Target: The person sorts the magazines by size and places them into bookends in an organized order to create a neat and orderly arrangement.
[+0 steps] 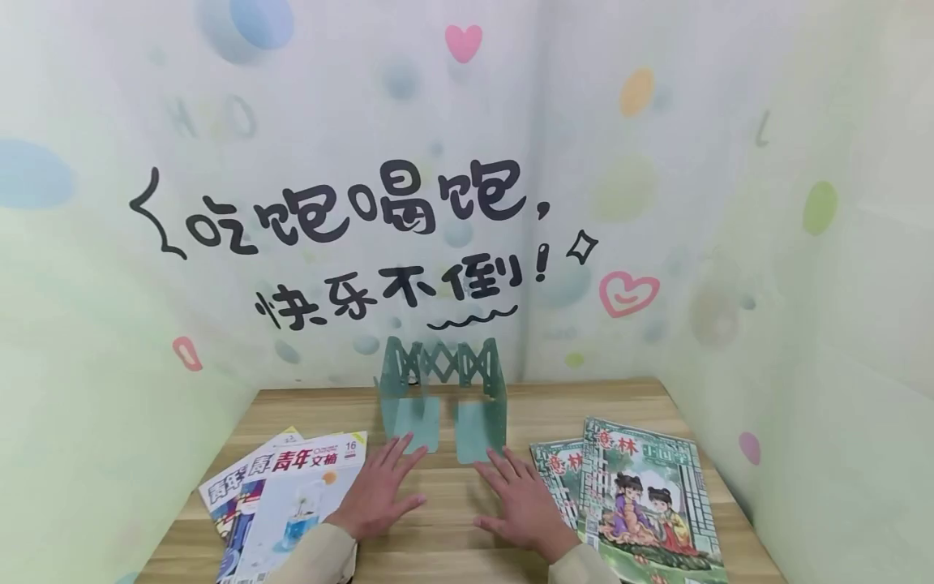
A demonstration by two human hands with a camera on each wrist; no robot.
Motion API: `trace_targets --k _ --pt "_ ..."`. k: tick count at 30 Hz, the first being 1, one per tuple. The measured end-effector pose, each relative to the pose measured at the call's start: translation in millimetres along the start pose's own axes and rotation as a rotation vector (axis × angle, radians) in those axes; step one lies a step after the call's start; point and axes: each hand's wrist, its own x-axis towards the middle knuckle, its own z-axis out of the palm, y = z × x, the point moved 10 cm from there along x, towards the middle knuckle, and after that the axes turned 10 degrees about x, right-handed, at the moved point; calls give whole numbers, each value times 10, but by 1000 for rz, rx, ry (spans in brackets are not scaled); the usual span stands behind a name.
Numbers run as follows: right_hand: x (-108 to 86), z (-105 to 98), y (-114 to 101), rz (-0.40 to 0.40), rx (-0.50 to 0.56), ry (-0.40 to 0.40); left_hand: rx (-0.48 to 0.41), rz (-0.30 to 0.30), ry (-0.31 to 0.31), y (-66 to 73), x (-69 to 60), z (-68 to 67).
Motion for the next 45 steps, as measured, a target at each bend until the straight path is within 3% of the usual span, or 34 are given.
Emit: trace_targets --k 6,14,23,28,38,45 --pt "-9 -41 3 -27 24 39 -43 -15 63 -30 11 -41" --pt "-53 -76 39 2 25 45 -73 -32 115 -75 15 -76" --pt "-101 -186 96 71 78 105 -143 -111 169 -160 4 -114" --pt "-138 -212 143 119 72 115 -206 -181 158 -225 -2 -100" --pt "-234 -315 238 150 127 209 -343 -337 152 -402 -23 3" --pt "-293 -338 335 226 139 209 -399 -372 195 -480 11 37"
